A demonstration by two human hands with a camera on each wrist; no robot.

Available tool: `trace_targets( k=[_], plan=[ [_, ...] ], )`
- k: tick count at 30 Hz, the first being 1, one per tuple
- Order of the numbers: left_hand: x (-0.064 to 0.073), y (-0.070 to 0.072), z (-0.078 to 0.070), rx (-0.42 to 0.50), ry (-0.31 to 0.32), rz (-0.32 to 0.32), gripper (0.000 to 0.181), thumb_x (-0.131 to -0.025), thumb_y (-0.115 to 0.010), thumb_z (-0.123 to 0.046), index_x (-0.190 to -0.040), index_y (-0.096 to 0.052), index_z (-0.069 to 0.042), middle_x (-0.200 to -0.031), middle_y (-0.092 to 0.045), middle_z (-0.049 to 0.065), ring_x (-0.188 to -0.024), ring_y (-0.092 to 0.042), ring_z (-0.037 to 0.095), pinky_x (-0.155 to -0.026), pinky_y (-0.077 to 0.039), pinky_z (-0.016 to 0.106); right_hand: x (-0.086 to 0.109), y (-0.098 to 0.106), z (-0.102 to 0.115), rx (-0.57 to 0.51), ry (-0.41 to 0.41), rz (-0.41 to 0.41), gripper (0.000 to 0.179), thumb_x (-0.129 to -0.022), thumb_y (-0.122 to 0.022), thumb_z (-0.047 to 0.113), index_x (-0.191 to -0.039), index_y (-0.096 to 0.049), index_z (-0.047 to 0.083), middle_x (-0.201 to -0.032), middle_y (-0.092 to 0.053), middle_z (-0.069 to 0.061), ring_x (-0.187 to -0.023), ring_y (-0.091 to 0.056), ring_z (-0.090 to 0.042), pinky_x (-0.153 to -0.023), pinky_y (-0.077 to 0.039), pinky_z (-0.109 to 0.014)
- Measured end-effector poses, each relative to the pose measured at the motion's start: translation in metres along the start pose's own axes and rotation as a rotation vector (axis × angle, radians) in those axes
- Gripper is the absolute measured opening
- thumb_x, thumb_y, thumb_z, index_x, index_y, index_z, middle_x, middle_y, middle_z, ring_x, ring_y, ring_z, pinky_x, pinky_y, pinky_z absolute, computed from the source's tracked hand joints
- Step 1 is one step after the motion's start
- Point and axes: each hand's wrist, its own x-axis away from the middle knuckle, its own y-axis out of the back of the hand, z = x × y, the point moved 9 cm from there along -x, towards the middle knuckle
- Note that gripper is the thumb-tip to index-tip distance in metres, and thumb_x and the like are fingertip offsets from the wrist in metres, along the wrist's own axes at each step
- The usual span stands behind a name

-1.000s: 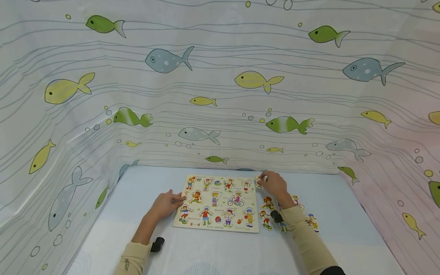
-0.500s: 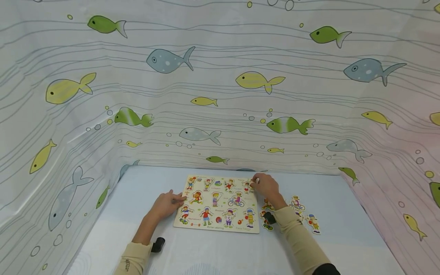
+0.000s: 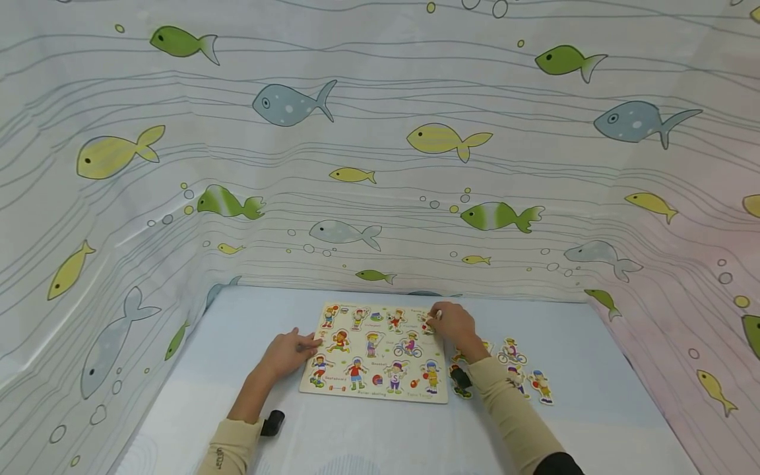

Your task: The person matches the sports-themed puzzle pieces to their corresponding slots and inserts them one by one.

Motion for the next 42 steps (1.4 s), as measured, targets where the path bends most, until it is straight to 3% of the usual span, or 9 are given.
trace_targets(
  k=[11,33,42],
  plan=[
    [-0.001,-0.001,0.001,0.010,-0.008,0.003,0.026,-0.089,-0.074,-0.020,-0.114,-0.075,-0.014,-0.130,-0.062,0.012,-0.136,-0.035,0.048,-0.110,-0.026,0.064,-0.004,-0.009,0.003,0.029,-0.005,0.031,0.015,-0.090,-0.073,0.029,-0.096,-0.071,0.016,-0.071,-0.059,0.003,-0.059,-0.052,-0.015,-0.047,-0.041,-0.028],
    [0.000,-0.001,0.002,0.004,0.003,0.009,0.025,-0.089,-0.073,-0.019,-0.114,-0.075,-0.014,-0.131,-0.061,0.010,-0.137,-0.034,0.048,-0.110,-0.025,0.065,-0.001,-0.010,0.008,0.054,0.021,0.020,0.013,-0.090,-0.074,0.026,-0.096,-0.071,0.015,-0.069,-0.057,0.002,-0.057,-0.050,-0.016,-0.046,-0.039,-0.028],
    [0.000,-0.002,0.003,0.007,0.003,0.008,0.025,-0.090,-0.073,-0.019,-0.114,-0.075,-0.014,-0.130,-0.062,0.010,-0.137,-0.034,0.048,-0.110,-0.025,0.065,0.005,0.002,0.006,0.002,0.032,0.037,0.017,-0.091,-0.072,0.027,-0.102,-0.072,0.014,-0.072,-0.062,0.001,-0.055,-0.050,-0.017,-0.043,-0.038,-0.028]
  ],
)
